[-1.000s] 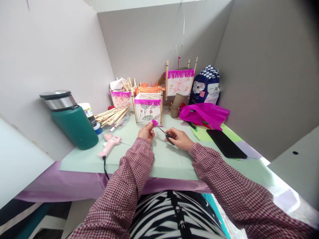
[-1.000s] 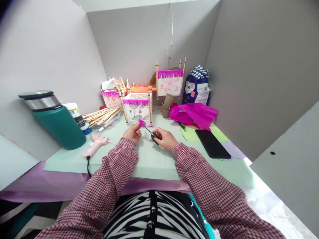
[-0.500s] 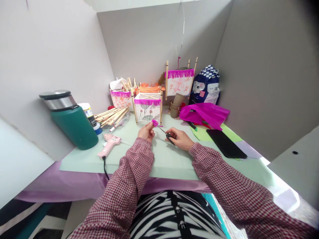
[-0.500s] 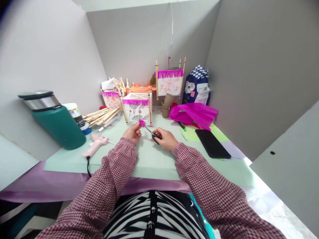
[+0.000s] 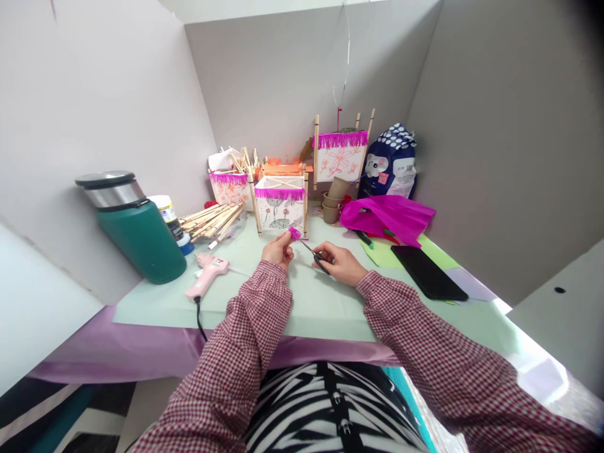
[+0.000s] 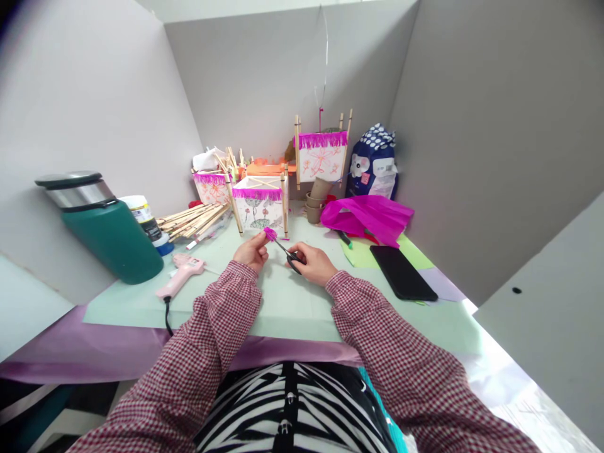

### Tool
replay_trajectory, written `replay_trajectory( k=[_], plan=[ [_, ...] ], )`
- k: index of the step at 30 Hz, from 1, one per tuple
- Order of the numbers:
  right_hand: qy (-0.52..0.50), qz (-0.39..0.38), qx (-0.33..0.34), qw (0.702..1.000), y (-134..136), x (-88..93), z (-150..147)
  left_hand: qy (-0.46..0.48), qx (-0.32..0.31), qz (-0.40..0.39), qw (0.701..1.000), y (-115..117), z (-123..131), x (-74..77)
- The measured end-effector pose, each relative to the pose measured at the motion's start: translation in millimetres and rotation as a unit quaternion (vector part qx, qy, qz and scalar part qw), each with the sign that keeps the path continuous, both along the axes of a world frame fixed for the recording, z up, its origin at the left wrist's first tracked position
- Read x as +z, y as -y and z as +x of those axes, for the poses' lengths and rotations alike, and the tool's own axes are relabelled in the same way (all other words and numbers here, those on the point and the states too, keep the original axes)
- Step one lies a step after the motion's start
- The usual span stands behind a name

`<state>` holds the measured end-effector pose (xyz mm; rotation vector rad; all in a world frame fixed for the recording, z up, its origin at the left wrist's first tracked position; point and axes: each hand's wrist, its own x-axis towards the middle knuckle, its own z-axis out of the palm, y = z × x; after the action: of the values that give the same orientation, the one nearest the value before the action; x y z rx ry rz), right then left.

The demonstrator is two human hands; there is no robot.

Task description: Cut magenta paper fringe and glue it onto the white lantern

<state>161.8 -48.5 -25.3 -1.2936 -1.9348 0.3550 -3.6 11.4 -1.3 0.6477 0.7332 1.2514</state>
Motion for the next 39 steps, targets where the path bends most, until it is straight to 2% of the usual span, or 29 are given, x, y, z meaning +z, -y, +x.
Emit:
replay_trajectory(
  k=[21,31,39],
  plan=[
    [-0.011,-0.006,-0.001,1.0,-1.9,-2.1,1.0,0.017,0.023,-0.007,1.0,-3.6,-1.2,-3.3],
    [-0.009,-0.02,-0.011,1.0,-2.9,-4.6,3.8,0.053,0.007,-0.017,0.998,-6.8,-5.2,-3.2],
    [-0.032,-0.023,0.007,0.999,1.0,-0.7,3.9,0.052,0.035,-0.021,0.998,-6.1,-5.2,-1.5]
  ],
)
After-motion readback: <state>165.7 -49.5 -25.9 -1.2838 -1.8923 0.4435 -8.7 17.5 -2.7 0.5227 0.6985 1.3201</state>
